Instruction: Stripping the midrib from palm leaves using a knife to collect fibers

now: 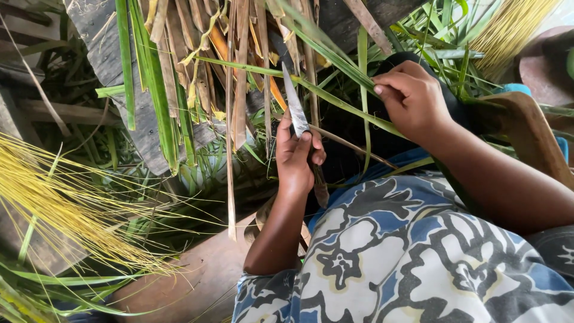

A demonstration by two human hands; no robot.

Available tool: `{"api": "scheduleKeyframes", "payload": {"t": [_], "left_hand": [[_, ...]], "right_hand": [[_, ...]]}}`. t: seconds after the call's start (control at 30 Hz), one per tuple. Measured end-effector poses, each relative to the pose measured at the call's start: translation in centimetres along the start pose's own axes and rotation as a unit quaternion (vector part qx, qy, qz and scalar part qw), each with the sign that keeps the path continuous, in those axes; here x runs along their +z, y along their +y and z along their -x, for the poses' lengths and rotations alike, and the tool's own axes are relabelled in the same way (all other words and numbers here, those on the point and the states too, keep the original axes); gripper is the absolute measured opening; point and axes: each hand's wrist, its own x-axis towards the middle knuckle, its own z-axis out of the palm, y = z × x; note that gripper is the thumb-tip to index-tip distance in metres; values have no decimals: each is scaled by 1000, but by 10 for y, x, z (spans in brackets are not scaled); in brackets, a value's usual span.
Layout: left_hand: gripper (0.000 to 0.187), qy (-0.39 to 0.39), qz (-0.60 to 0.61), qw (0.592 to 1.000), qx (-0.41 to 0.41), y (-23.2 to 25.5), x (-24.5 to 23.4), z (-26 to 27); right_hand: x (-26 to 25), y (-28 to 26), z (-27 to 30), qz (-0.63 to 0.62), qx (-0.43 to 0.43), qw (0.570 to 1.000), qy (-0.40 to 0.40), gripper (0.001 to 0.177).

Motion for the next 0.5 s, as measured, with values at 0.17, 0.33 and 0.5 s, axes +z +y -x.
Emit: {"api": "scheduleKeyframes", "payload": {"t": [0.17, 0.33, 0.5], "left_hand": [[53, -1, -8, 1000, 5, -1, 2, 0], [54, -13, -22, 1000, 18, -10, -2, 2], [54, -26, -28, 999, 12, -5, 4, 3]], "right_hand": [[5, -2, -2, 14, -10, 1000, 8, 10], [12, -7, -3, -55, 20, 998, -11, 16], [10, -19, -6, -34, 12, 999, -15, 10]]}}
